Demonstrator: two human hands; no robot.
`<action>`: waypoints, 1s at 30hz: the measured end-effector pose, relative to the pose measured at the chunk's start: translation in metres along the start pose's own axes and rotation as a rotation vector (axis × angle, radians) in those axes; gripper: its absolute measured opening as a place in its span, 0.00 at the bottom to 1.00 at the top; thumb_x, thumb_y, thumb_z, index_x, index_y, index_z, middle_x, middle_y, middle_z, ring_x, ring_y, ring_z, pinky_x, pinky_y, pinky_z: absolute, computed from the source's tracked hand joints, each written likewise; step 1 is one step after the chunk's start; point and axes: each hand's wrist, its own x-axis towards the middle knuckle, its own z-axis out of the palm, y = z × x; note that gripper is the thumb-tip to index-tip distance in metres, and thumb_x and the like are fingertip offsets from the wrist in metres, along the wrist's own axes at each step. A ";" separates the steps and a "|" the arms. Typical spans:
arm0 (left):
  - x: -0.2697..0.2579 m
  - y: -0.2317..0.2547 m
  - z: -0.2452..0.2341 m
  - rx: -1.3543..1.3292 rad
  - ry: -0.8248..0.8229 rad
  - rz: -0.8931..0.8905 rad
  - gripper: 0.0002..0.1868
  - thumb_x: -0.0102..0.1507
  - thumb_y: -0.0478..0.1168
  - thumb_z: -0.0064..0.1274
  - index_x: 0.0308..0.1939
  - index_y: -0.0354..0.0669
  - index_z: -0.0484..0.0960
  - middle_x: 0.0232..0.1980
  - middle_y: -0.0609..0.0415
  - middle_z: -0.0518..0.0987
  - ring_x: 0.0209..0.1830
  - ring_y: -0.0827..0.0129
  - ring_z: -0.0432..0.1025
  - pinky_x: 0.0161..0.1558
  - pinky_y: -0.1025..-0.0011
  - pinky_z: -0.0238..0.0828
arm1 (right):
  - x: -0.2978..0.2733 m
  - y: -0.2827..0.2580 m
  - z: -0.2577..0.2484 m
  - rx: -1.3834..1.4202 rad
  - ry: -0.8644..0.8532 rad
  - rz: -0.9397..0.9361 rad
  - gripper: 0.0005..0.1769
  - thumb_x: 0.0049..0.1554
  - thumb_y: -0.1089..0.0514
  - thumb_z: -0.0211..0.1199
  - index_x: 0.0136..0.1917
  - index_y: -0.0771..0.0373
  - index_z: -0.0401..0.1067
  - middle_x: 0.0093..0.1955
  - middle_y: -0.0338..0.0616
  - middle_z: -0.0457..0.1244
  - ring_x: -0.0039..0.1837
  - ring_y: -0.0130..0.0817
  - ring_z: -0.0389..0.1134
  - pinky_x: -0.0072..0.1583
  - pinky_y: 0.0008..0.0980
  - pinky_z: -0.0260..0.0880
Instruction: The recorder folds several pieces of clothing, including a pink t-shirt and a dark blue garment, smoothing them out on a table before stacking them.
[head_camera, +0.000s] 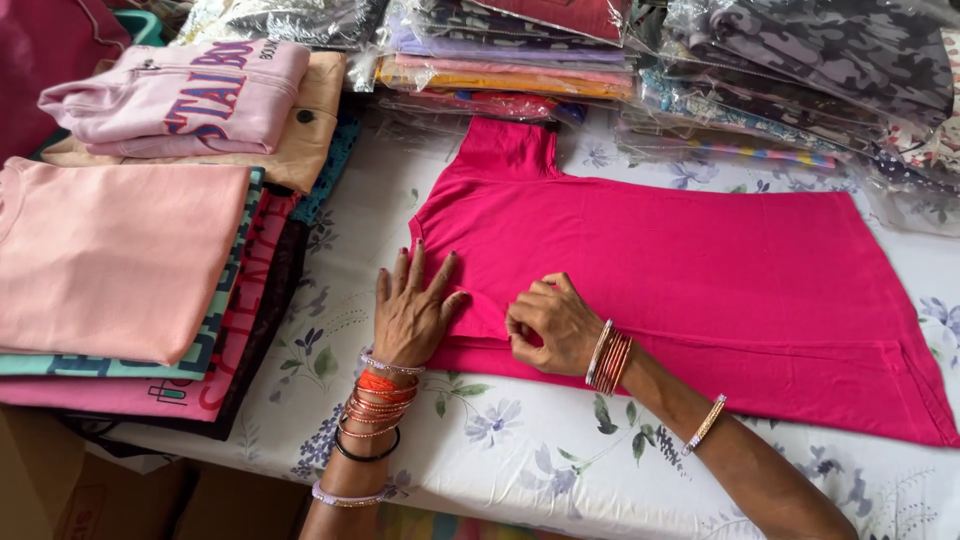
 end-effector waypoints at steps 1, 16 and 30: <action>0.000 0.001 0.000 0.047 0.012 -0.022 0.34 0.67 0.65 0.40 0.75 0.64 0.61 0.80 0.44 0.54 0.79 0.49 0.47 0.73 0.45 0.38 | 0.000 0.000 -0.005 0.076 -0.106 0.069 0.07 0.53 0.54 0.63 0.34 0.55 0.72 0.30 0.34 0.63 0.37 0.32 0.63 0.61 0.48 0.60; -0.007 0.007 -0.003 0.125 -0.115 0.132 0.32 0.70 0.63 0.23 0.78 0.69 0.50 0.81 0.50 0.49 0.80 0.52 0.41 0.73 0.40 0.22 | -0.031 -0.007 0.005 -0.139 -0.455 0.089 0.44 0.61 0.26 0.27 0.85 0.44 0.34 0.88 0.40 0.28 0.85 0.46 0.27 0.78 0.59 0.22; -0.016 -0.017 0.000 0.060 -0.080 0.029 0.30 0.70 0.54 0.30 0.78 0.74 0.53 0.82 0.54 0.53 0.82 0.49 0.42 0.73 0.33 0.24 | -0.048 0.000 0.005 -0.135 -0.479 0.143 0.39 0.60 0.24 0.25 0.83 0.28 0.35 0.88 0.35 0.28 0.85 0.49 0.26 0.76 0.69 0.18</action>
